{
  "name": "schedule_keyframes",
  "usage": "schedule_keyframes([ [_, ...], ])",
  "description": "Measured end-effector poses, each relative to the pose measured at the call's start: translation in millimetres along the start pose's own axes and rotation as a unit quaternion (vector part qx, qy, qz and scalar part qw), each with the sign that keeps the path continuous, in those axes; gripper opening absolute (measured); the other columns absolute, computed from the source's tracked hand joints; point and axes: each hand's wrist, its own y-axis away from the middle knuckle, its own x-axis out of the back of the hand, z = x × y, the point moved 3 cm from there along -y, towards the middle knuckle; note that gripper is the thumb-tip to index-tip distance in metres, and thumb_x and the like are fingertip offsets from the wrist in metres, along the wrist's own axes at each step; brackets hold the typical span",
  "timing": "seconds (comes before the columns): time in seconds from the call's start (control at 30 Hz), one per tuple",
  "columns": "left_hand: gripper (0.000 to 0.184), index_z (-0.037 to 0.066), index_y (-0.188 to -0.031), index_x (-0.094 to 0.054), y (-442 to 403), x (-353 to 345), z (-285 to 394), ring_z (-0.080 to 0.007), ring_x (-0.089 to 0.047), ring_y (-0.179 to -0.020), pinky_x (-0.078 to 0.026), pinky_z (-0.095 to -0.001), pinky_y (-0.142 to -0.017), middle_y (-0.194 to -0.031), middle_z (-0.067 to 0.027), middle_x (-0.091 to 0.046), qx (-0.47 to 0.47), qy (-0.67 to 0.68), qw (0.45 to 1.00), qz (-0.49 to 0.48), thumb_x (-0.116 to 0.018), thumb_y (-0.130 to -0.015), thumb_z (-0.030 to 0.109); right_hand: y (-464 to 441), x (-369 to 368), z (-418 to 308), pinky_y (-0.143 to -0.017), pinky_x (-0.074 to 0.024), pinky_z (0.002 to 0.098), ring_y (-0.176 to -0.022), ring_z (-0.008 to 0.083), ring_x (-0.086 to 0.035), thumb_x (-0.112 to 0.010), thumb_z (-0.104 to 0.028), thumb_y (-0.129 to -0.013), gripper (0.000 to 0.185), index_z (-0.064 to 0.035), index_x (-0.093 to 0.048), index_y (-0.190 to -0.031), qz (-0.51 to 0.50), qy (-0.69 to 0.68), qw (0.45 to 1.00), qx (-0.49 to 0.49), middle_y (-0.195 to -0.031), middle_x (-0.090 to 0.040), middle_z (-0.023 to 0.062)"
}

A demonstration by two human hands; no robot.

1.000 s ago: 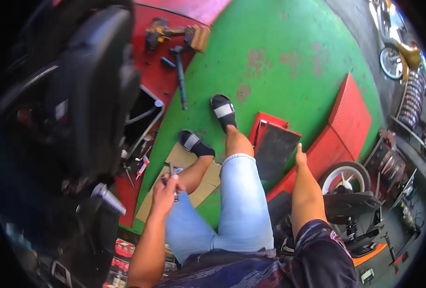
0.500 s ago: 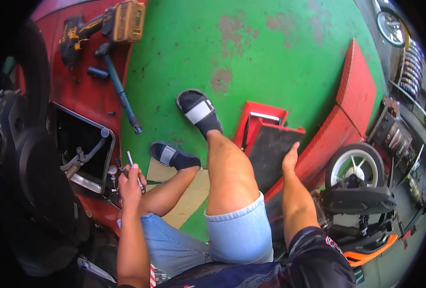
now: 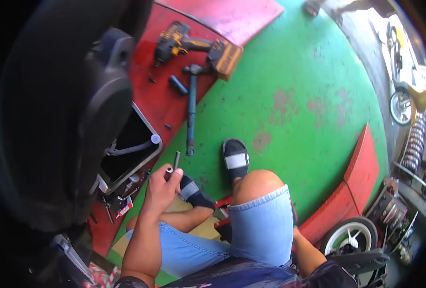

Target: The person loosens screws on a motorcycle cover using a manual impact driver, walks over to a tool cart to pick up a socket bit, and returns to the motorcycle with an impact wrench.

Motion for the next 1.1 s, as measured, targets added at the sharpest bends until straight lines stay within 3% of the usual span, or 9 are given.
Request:
schedule_keyframes([
  [0.07,0.033,0.002,-0.079,-0.055,20,8,23,-0.011,-0.057,-0.054,-0.043,-0.0305,-0.053,-0.059,-0.0038,-0.058,-0.021,-0.041,0.999,0.014,-0.063,-0.096,0.029,54,41,-93,-0.091,-0.0554,0.0477,-0.102,0.042,-0.069,-0.065,-0.049,-0.092,0.069,0.009,-0.052,-0.129,0.068,0.303,0.949,-0.058,-0.113,-0.069,0.0293],
  [0.17,0.033,0.001,-0.079,-0.057,69,15,39,-0.0115,-0.057,-0.054,-0.043,-0.0298,-0.053,-0.058,-0.0038,-0.058,-0.049,-0.028,0.997,0.056,-0.064,-0.096,0.029,72,61,-229,-0.091,-0.0536,0.0481,-0.102,0.0453,-0.067,-0.065,-0.04,-0.085,0.051,0.0074,-0.067,-0.103,0.293,0.378,0.851,0.219,-0.105,-0.069,0.0308],
  [0.23,0.032,0.0,-0.08,-0.059,97,12,28,-0.0119,-0.058,-0.054,-0.044,-0.0303,-0.052,-0.058,-0.0044,-0.058,-0.068,-0.026,0.992,0.106,-0.065,-0.095,0.028,75,47,-330,-0.092,-0.0514,0.0498,-0.104,0.0452,-0.066,-0.064,-0.043,-0.089,0.054,0.0038,-0.064,-0.117,0.318,0.345,0.795,0.384,-0.107,-0.069,0.0309],
  [0.37,0.03,0.0,-0.081,-0.06,133,13,19,-0.0127,-0.058,-0.053,-0.046,-0.0332,-0.053,-0.059,-0.0054,-0.059,-0.038,0.018,0.991,0.123,-0.066,-0.094,0.027,164,-41,-519,-0.087,-0.0534,0.0481,-0.099,0.0431,-0.068,-0.065,-0.038,-0.092,0.048,0.0008,-0.063,-0.12,0.222,0.29,0.676,0.64,-0.104,-0.071,0.0262],
  [0.5,0.029,0.0,-0.083,-0.061,149,18,-2,-0.0129,-0.058,-0.055,-0.046,-0.0347,-0.054,-0.061,-0.0042,-0.059,-0.041,-0.09,0.981,0.165,-0.065,-0.094,0.026,290,-123,-599,-0.087,-0.0532,0.0487,-0.1,0.0413,-0.068,-0.065,-0.038,-0.091,0.045,0.0001,-0.064,-0.116,0.152,0.296,0.469,0.818,-0.107,-0.069,0.0274],
  [0.67,0.029,-0.001,-0.088,-0.063,134,31,-4,-0.0194,-0.065,-0.066,-0.05,-0.0377,-0.062,-0.073,-0.0105,-0.068,0.019,0.008,0.997,0.077,-0.061,-0.09,0.027,335,-176,-685,-0.096,-0.05,0.0514,-0.111,0.0437,-0.063,-0.062,-0.042,-0.09,0.054,0.0006,-0.062,-0.123,0.258,0.475,0.416,0.731,-0.116,-0.068,0.0269],
  [0.9,0.022,0.003,-0.1,-0.06,-14,21,-38,-0.0134,-0.06,-0.061,-0.043,-0.031,-0.05,-0.079,-0.0066,-0.071,0.067,0.205,0.974,0.068,-0.063,-0.094,0.024,300,-245,-747,-0.098,-0.0505,0.0495,-0.116,0.0456,-0.061,-0.068,-0.047,-0.087,0.062,0.004,-0.063,-0.122,0.246,0.47,0.469,0.706,-0.117,-0.066,0.0317],
  [0.93,0.025,0.002,-0.093,-0.061,-47,18,-44,-0.0167,-0.06,-0.056,-0.04,-0.0325,-0.043,-0.076,-0.0097,-0.07,0.052,0.226,0.968,0.092,-0.066,-0.09,0.026,286,-250,-760,-0.097,-0.051,0.0494,-0.115,0.0458,-0.062,-0.069,-0.048,-0.086,0.063,0.0046,-0.063,-0.12,0.239,0.48,0.463,0.706,-0.116,-0.066,0.0318],
  [1.1,0.029,0.003,-0.091,-0.061,-162,9,-28,-0.017,-0.058,-0.053,-0.041,-0.0336,-0.043,-0.075,-0.0104,-0.069,0.075,0.203,0.965,0.147,-0.071,-0.09,0.029,254,-269,-791,-0.094,-0.0522,0.0487,-0.112,0.0448,-0.064,-0.073,-0.047,-0.082,0.062,0.0043,-0.065,-0.116,0.182,0.539,0.455,0.685,-0.114,-0.067,0.0306],
])
